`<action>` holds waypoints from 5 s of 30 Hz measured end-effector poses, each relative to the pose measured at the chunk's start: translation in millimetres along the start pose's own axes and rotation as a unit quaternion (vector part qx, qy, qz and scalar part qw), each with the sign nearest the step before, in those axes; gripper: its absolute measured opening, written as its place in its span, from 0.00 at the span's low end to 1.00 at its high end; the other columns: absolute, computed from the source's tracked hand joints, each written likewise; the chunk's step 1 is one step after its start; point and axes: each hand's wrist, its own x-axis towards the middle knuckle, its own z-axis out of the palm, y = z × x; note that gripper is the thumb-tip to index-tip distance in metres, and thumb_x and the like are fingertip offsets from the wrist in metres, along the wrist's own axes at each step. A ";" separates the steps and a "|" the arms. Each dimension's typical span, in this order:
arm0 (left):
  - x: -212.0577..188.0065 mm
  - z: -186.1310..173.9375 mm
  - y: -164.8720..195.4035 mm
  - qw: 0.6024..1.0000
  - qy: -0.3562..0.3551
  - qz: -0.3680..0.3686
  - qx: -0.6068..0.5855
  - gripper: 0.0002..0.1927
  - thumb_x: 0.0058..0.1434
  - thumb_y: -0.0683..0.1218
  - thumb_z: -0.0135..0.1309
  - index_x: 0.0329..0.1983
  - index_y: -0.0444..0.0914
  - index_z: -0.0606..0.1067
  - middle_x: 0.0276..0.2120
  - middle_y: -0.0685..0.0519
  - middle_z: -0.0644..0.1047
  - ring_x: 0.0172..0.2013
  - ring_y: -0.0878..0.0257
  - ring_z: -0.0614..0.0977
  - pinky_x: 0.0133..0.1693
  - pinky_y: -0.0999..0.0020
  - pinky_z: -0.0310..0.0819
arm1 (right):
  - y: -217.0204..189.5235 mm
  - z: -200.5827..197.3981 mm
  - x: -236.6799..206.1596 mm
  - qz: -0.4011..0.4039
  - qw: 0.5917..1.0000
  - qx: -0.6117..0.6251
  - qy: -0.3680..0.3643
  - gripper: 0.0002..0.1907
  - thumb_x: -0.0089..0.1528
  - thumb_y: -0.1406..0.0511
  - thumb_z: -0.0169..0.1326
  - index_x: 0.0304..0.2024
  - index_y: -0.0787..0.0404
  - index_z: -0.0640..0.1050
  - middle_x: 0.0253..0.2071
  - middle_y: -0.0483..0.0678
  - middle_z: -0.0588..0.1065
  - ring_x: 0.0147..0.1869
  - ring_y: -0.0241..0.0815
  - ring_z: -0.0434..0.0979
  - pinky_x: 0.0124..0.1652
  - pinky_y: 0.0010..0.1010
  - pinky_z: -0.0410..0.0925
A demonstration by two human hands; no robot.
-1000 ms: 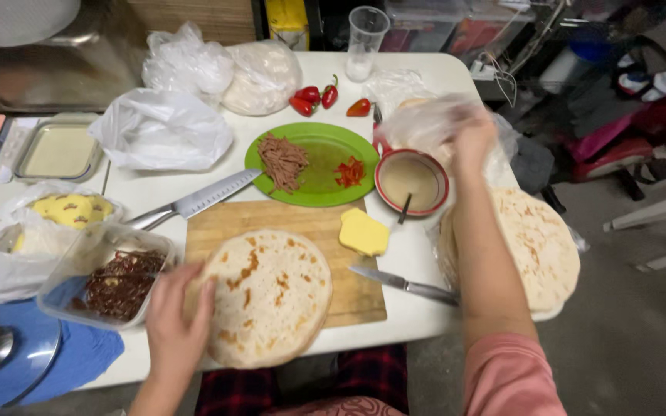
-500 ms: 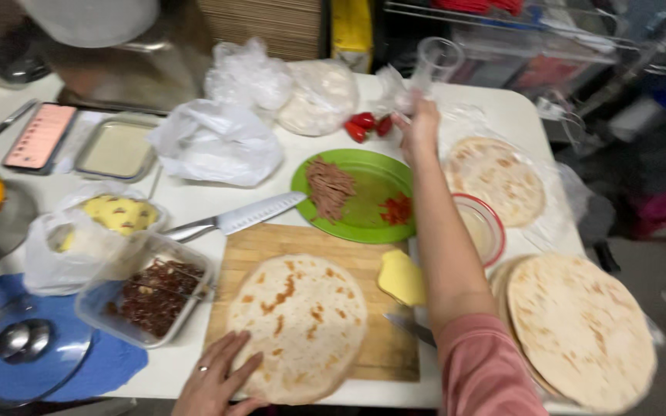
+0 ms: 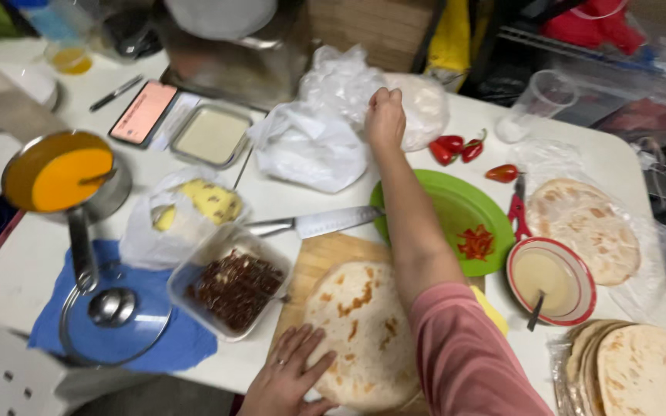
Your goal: The person sits at a table and cuts a block of cheese into strips with a knife, scattering the strips over a flatbread on a cutting board. They then spoon orange sauce from a saucepan over the cheese, place a second flatbread on top and press it down, and resume cutting more cheese.
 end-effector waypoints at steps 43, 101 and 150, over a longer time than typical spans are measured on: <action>8.9 6.5 56.2 0.988 0.145 0.004 0.050 0.22 0.55 0.53 0.64 0.51 0.40 0.80 0.57 0.45 0.75 0.63 0.45 0.69 0.65 0.45 0.59 | 81.9 -351.6 -431.5 0.015 0.996 -0.087 0.016 0.17 0.58 0.74 0.55 0.50 0.62 0.76 0.50 0.55 0.76 0.56 0.59 0.74 0.57 0.46 0.67; 265.8 123.1 136.9 0.905 -0.130 -0.300 -0.273 0.23 0.51 0.44 0.68 0.49 0.32 0.78 0.42 0.42 0.83 0.42 0.52 0.86 0.45 0.63 0.79 | 126.1 -375.9 -433.5 0.314 0.846 0.409 0.137 0.20 0.65 0.70 0.59 0.57 0.66 0.70 0.30 0.44 0.72 0.24 0.29 0.68 0.24 0.20 0.63; 128.4 83.2 131.9 0.369 -0.099 -0.255 -0.888 0.33 0.59 0.47 0.53 0.68 0.31 0.66 0.61 0.42 0.74 0.60 0.48 0.76 0.63 0.50 0.68 | 4.9 -398.0 -455.0 0.230 0.967 -0.002 -0.106 0.15 0.72 0.60 0.42 0.51 0.66 0.71 0.40 0.67 0.77 0.44 0.71 0.77 0.42 0.54 0.70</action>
